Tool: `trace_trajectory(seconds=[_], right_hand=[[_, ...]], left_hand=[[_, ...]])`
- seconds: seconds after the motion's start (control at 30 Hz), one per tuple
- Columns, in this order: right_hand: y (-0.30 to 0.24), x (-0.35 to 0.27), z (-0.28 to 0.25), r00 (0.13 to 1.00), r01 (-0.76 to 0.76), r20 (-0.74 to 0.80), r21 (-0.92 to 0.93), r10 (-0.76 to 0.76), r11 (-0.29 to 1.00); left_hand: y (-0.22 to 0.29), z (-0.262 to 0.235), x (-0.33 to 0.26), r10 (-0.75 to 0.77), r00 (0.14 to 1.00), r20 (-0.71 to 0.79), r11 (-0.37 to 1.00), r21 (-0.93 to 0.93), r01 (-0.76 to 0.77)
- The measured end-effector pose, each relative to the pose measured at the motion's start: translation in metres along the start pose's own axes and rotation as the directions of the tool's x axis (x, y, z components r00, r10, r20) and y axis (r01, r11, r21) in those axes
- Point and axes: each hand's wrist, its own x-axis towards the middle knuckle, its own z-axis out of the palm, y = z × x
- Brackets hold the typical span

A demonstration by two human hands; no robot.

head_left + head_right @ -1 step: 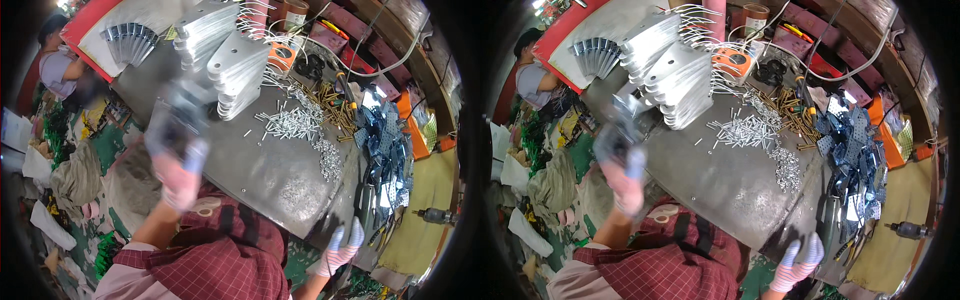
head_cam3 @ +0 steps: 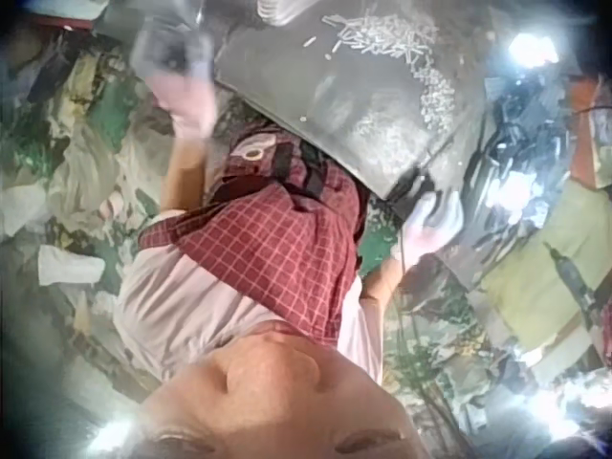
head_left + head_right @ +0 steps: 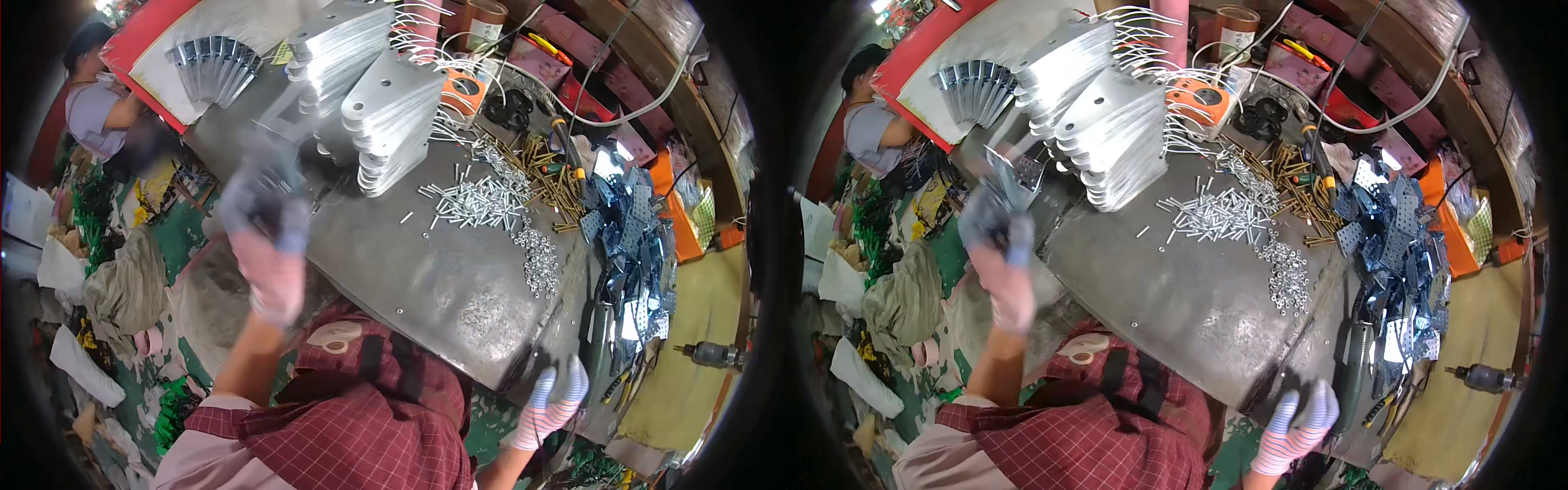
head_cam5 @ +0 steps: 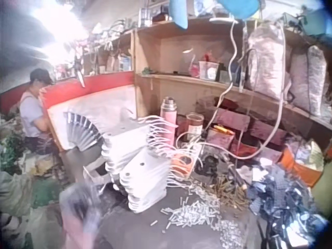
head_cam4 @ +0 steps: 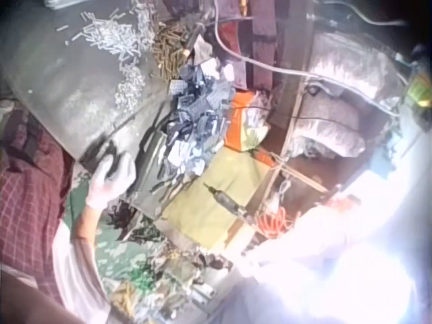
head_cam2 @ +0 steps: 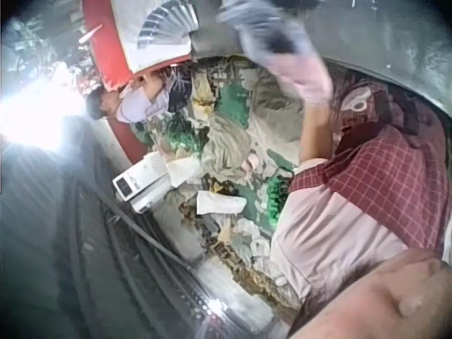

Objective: Assembling small metal hardware brackets using screws and an electric screwdriver.

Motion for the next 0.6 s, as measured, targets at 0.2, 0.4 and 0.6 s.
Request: trace_trajectory(seconds=[0.2,0.4,0.6], right_hand=[[-0.015,0.009,0.043,0.988,-0.030,0.156,0.136,0.009,0.990],[-0.012,0.014,0.045,0.984,0.083,0.152,0.050,-0.089,0.995],[-0.012,0.018,0.035,0.979,0.169,0.138,-0.122,-0.152,0.978]], left_hand=[[-0.097,-0.055,0.105,0.176,0.980,0.096,0.744,0.638,-0.196],[-0.105,-0.082,0.091,0.012,0.972,0.235,0.690,0.701,-0.178],[-0.037,-0.052,0.063,0.266,0.893,0.363,0.610,0.654,-0.448]])
